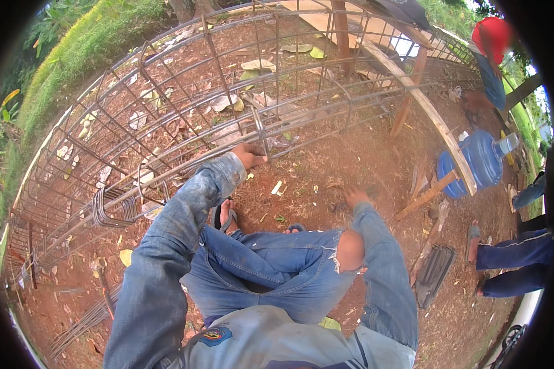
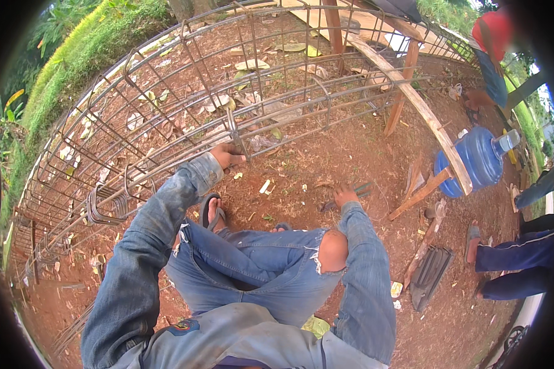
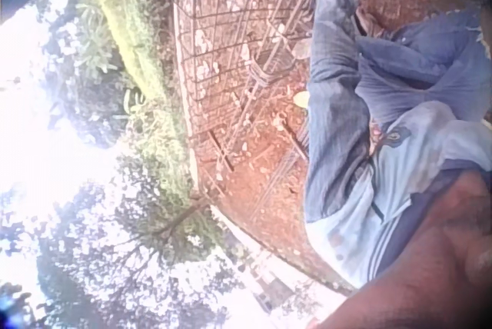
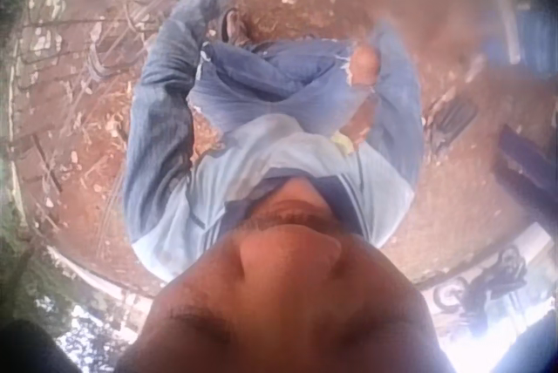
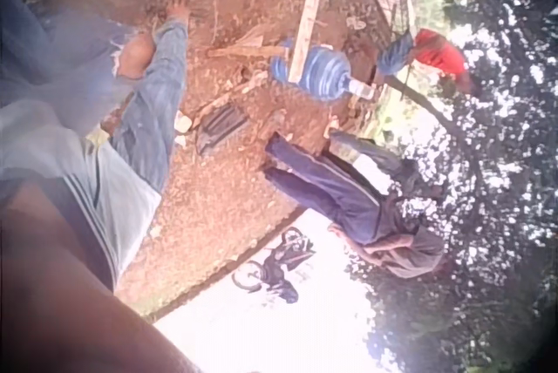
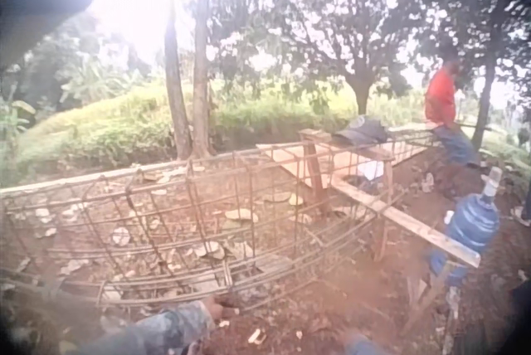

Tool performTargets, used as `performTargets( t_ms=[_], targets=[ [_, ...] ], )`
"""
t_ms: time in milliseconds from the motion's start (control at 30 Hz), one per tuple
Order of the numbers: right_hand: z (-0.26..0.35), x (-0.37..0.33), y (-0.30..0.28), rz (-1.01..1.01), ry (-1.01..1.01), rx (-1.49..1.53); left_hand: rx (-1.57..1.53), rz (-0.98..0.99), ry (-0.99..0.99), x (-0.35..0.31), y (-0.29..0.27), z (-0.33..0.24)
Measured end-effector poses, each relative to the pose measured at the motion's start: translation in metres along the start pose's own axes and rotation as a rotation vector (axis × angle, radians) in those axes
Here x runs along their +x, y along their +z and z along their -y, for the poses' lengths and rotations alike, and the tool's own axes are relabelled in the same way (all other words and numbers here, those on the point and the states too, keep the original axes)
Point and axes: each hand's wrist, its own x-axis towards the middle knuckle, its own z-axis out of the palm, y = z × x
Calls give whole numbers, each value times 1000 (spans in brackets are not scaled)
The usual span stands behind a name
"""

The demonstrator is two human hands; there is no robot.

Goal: The person is assembling a metal structure by tying metal rods together using wire and pliers. They repeatedly bend wire, wrap it around rod intersections, and twist it to secure the connections.

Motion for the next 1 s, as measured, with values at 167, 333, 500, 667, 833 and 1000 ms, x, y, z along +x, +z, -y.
performTargets(
  t_ms=[167,333,500,667,833,1000],
  targets=[
    [1,-34,7,286,219,135,-56,15,2,6,9,7],
    [-7,-86,18,-98,376,379,234,-131,171,23,8,16],
    [-30,-190,-2,-756,638,794,425,-316,233,-8,17,-5],
    [-21,-315,-85,-1280,375,1445,473,-350,191,-24,30,-22],
    [33,-366,-202,-1427,-159,1757,558,-430,153,-12,17,-8],
    [96,-341,-237,-1195,-192,1778,595,-636,366,-40,33,-4]
  ],
)
